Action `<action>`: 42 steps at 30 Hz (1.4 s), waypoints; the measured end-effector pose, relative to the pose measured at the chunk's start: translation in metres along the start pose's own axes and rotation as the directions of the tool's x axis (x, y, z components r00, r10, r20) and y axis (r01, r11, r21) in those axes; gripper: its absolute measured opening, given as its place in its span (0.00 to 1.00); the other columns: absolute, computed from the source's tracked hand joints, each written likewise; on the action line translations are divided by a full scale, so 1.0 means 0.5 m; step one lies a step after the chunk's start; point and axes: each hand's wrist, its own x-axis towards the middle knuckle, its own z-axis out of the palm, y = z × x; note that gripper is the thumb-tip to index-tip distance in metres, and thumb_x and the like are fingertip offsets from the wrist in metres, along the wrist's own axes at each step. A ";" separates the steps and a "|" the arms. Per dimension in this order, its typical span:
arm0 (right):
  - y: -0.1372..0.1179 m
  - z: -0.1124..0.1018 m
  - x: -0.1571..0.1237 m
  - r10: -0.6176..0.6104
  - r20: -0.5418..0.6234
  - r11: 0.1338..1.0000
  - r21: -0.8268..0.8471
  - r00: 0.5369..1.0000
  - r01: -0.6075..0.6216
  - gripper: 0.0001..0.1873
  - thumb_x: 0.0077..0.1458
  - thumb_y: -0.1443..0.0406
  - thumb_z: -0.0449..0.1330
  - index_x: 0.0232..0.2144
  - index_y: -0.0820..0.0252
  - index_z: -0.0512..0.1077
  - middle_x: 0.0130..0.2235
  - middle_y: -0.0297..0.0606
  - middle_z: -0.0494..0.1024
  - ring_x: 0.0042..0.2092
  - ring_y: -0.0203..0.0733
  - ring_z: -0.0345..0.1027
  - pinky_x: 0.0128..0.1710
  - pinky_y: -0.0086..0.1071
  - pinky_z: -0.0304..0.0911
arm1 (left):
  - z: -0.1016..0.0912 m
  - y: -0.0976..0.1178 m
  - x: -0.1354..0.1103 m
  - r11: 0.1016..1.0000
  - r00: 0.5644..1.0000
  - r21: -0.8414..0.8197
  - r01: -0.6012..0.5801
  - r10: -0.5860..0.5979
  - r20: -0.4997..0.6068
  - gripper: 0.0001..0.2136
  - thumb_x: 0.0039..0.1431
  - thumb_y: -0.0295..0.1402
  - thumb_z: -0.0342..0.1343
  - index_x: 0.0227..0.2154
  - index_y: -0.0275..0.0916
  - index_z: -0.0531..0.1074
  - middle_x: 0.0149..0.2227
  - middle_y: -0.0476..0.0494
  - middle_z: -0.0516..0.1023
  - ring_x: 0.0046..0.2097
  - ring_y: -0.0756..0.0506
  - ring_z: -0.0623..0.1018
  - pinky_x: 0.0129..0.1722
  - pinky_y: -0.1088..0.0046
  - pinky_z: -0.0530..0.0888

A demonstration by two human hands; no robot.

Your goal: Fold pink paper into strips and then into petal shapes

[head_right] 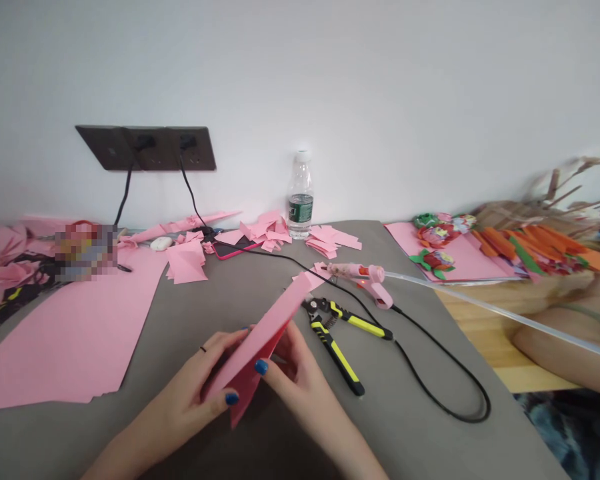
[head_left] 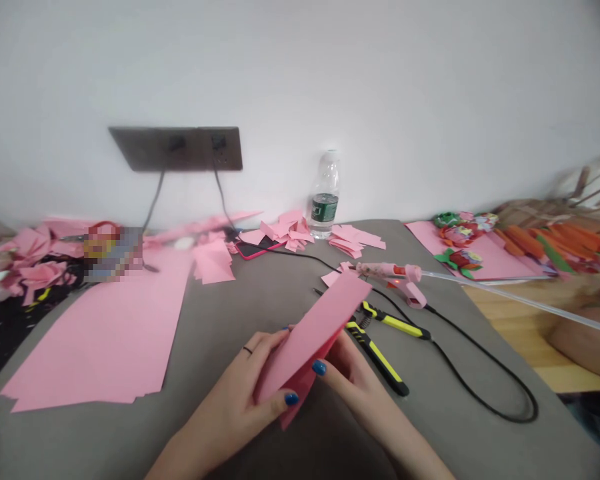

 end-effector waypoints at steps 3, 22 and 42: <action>0.003 0.011 0.002 -0.042 -0.015 0.999 0.018 0.999 0.042 0.25 0.56 0.48 0.66 0.52 0.51 0.71 0.53 0.43 0.79 0.54 0.50 0.73 0.52 0.39 0.69 | 0.001 -0.008 -0.025 0.962 0.976 -0.212 0.172 -0.195 -0.094 0.22 0.66 0.47 0.53 0.60 0.47 0.70 0.64 0.41 0.70 0.64 0.34 0.68 0.63 0.58 0.66; 0.006 0.022 -0.015 0.075 0.064 0.995 0.058 0.995 -0.078 0.19 0.58 0.49 0.64 0.42 0.55 0.82 0.43 0.40 0.83 0.44 0.48 0.74 0.45 0.36 0.67 | 0.006 -0.020 -0.021 0.818 0.973 -0.562 0.123 -0.211 -0.094 0.30 0.60 0.51 0.58 0.61 0.41 0.70 0.63 0.36 0.71 0.63 0.31 0.70 0.61 0.54 0.67; -0.011 -0.046 -0.010 0.147 -0.092 0.988 0.068 0.985 -0.141 0.24 0.56 0.51 0.66 0.52 0.52 0.77 0.55 0.46 0.80 0.54 0.57 0.74 0.54 0.48 0.68 | -0.020 -0.030 0.007 0.490 0.746 -0.872 0.006 -0.583 -0.323 0.19 0.57 0.45 0.61 0.46 0.38 0.78 0.47 0.39 0.84 0.56 0.32 0.78 0.54 0.57 0.75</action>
